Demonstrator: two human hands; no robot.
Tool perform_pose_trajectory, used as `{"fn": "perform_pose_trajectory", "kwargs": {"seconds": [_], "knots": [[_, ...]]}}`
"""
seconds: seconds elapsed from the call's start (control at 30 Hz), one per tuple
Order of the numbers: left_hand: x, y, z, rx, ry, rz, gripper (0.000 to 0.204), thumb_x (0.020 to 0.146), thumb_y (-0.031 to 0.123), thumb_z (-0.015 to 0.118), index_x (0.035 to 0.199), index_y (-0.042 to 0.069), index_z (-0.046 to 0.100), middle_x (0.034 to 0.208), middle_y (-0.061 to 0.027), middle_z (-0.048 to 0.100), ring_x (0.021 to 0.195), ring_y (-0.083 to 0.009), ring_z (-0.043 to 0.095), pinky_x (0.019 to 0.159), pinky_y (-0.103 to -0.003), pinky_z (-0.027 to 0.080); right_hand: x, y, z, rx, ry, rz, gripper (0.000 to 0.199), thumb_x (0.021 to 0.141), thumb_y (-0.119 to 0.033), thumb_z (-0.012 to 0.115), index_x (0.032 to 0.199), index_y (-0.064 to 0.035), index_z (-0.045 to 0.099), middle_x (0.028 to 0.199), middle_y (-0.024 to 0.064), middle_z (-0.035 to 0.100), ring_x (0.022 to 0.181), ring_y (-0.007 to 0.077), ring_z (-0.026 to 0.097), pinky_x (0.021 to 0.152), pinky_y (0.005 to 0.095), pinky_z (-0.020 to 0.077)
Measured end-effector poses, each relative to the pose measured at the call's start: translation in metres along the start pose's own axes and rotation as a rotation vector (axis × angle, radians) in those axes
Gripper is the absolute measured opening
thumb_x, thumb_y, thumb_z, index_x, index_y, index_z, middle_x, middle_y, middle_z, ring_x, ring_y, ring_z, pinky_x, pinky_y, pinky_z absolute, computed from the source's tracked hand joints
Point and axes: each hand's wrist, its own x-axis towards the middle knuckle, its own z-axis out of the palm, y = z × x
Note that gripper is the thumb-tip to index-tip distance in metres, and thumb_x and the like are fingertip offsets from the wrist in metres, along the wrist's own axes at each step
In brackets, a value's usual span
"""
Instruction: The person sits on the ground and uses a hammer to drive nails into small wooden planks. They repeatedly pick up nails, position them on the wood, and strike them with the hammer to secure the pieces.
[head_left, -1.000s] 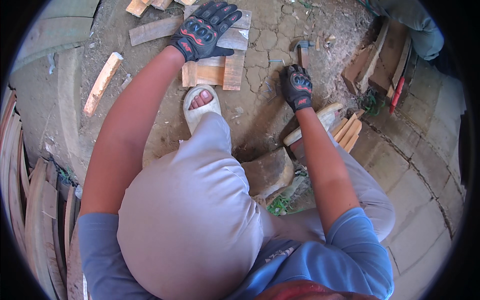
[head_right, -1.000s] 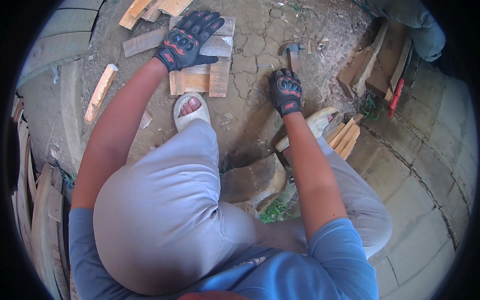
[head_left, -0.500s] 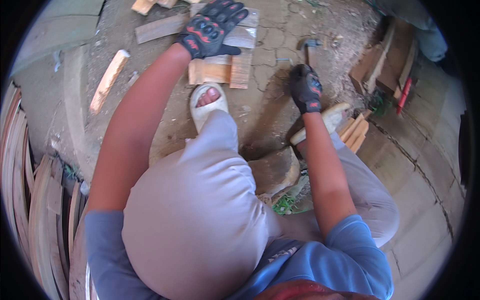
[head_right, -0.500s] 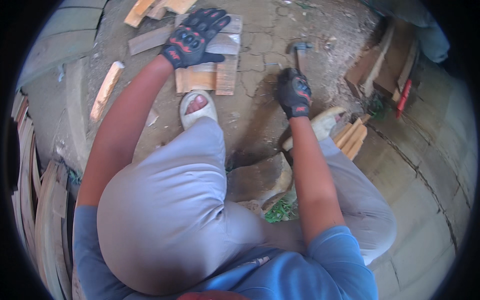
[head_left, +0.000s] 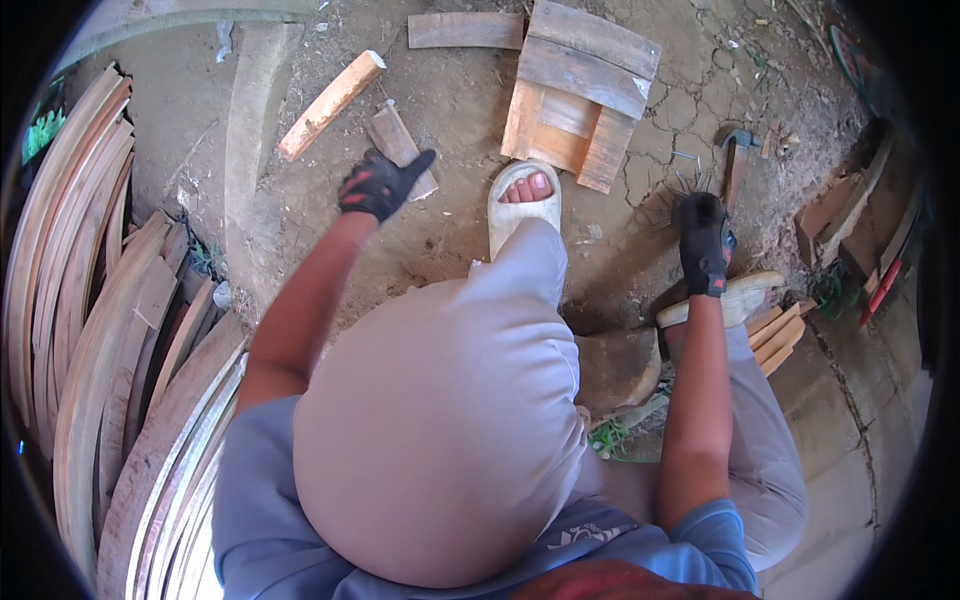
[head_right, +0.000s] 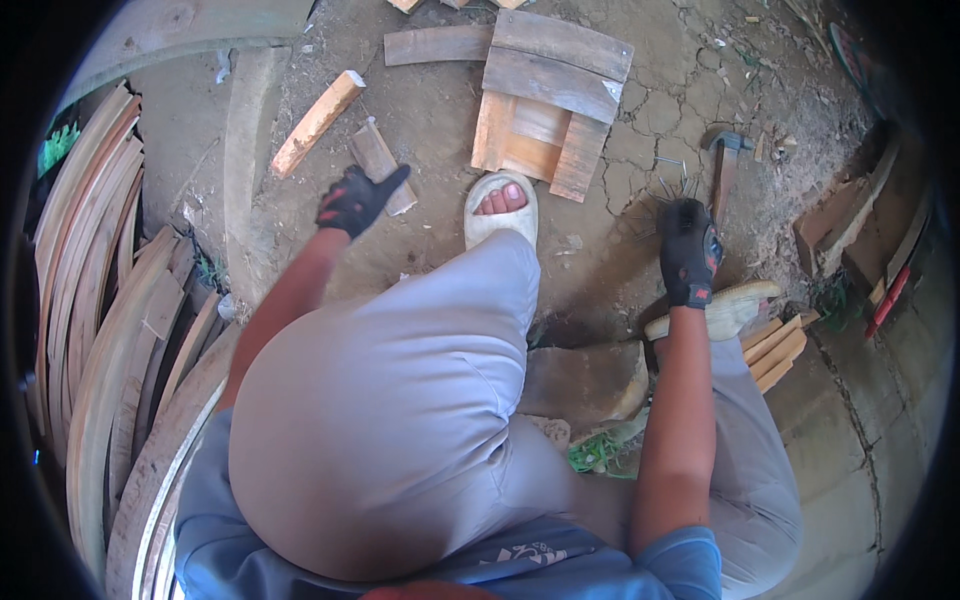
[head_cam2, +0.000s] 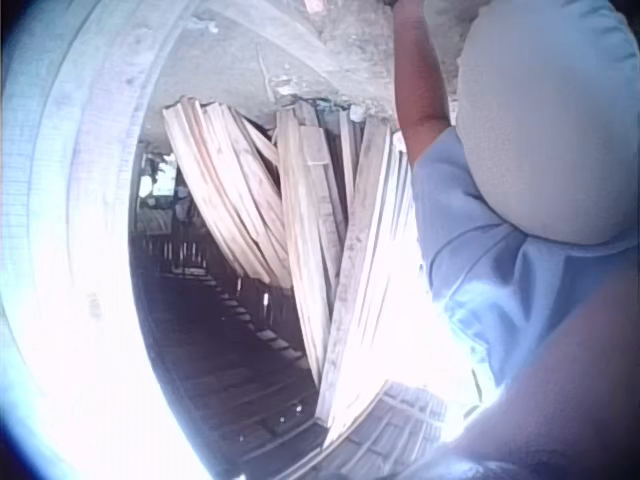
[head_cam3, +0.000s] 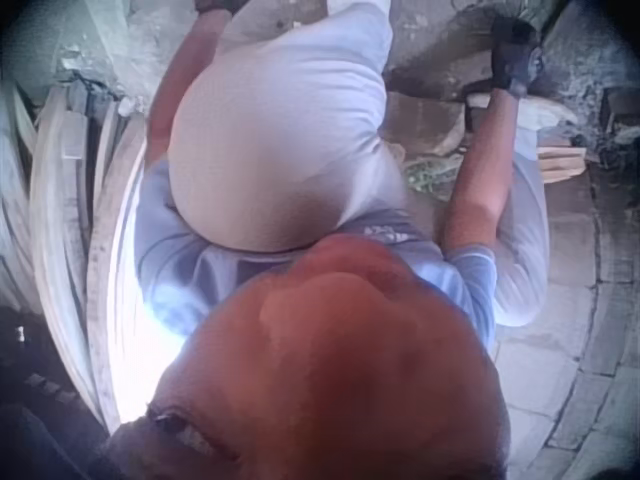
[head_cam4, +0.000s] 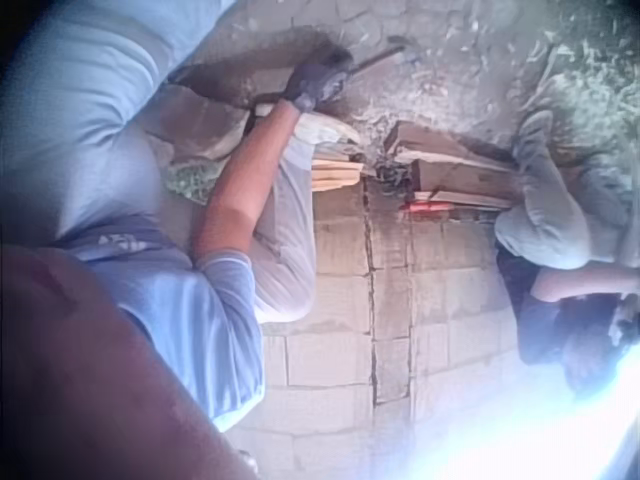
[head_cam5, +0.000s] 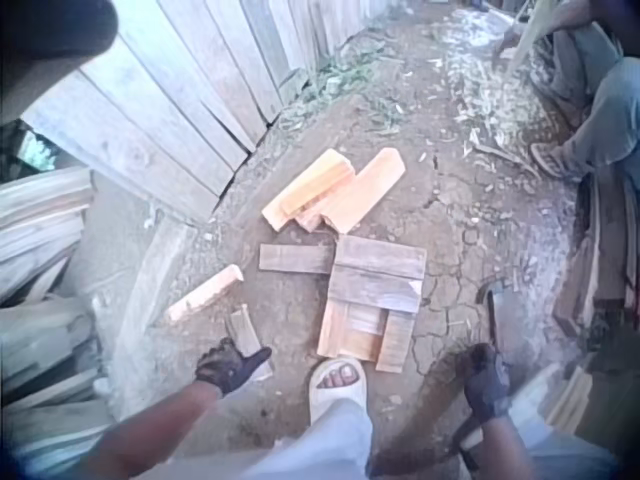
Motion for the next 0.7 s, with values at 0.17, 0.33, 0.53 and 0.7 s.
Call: {"fn": "perform_pose_trajectory", "kwargs": {"seconds": [0.17,0.33,0.53,0.7], "knots": [[-0.011,0.025,0.047,0.014,0.136,-0.065,0.091,0.088,0.063,0.078,0.142,-0.006,0.053,0.127,-0.0305,0.072,0.120,-0.0463,0.071,0.103,-0.054,0.056,-0.011,-0.021,-0.005,0.015,0.008,-0.002,0.033,0.104,-0.041,0.067,0.113,-0.0108,0.075,0.111,0.0167,0.078,0.103,0.0403,0.074,0.090,0.0514,0.0566],[-0.056,0.019,0.047,-0.015,0.352,0.212,0.076,0.092,0.042,0.080,0.144,-0.005,0.052,0.135,-0.0315,0.063,0.126,-0.0470,0.065,0.105,-0.056,0.053,-0.005,-0.045,-0.007,0.031,0.007,-0.120,0.028,0.103,-0.037,0.072,0.113,-0.0119,0.076,0.104,0.0132,0.079,0.095,0.0310,0.077,0.084,0.0450,0.0584],[-0.046,0.056,0.015,-0.040,0.458,1.113,0.070,0.094,0.027,0.082,0.154,0.005,0.053,0.145,-0.0219,0.061,0.137,-0.0430,0.056,0.116,-0.055,0.046,-0.012,-0.069,0.008,0.598,-0.013,0.014,0.032,0.102,-0.035,0.077,0.113,-0.0049,0.074,0.103,0.0087,0.078,0.095,0.0199,0.074,0.087,0.0368,0.0574],[-0.013,0.116,0.030,0.002,0.487,1.257,0.067,0.091,0.026,0.084,0.152,0.012,0.060,0.148,-0.0165,0.061,0.140,-0.0394,0.056,0.119,-0.053,0.043,-0.012,-0.106,0.029,0.679,-0.207,0.194,0.060,0.096,-0.051,0.078,0.135,-0.0065,0.067,0.123,0.0144,0.078,0.112,0.0282,0.074,0.099,0.0398,0.0552]]}}
